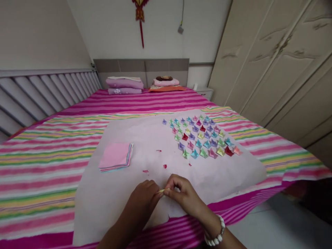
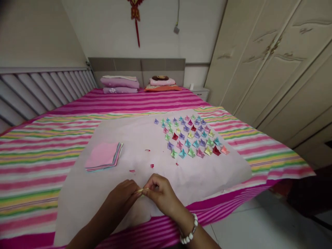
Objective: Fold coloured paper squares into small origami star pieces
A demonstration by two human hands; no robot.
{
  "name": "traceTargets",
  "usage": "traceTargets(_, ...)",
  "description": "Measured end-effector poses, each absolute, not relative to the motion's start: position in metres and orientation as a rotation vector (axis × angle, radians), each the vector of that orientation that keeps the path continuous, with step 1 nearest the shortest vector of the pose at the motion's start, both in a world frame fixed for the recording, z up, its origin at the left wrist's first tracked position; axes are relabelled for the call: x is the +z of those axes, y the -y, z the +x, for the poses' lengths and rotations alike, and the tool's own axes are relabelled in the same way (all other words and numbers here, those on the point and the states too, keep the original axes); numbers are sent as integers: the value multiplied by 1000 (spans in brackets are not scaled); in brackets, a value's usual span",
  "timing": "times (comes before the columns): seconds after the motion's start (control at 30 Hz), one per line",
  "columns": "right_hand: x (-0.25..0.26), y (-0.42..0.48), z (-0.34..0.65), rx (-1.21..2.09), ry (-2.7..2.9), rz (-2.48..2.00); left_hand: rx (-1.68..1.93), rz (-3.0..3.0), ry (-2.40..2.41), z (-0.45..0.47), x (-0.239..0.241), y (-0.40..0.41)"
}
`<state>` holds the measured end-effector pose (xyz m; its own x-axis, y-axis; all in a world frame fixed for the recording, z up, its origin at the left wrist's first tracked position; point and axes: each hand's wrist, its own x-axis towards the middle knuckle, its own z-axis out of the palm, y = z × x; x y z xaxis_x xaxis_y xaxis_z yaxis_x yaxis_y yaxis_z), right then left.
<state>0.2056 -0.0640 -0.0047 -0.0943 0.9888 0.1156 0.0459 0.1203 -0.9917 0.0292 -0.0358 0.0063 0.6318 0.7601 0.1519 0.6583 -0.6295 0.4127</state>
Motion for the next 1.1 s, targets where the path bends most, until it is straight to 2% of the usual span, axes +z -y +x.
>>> traceTargets(0.2, -5, 72, 209, 1366, 1344, -1063, 515, 2470, -901, 21, -5, 36)
traceTargets(0.53, -4, 80, 211, 1311, 1429, -1055, 412, 2378, -824, 16, -3, 44)
traceTargets(0.77, -3, 84, 217, 1600, 1406, -1081, 245, 2176, -979, 16, 17, 58)
traceTargets(1.1, -12, 72, 212, 1635, 1252, -1052, 476, 1670, -887, 16, 13, 41)
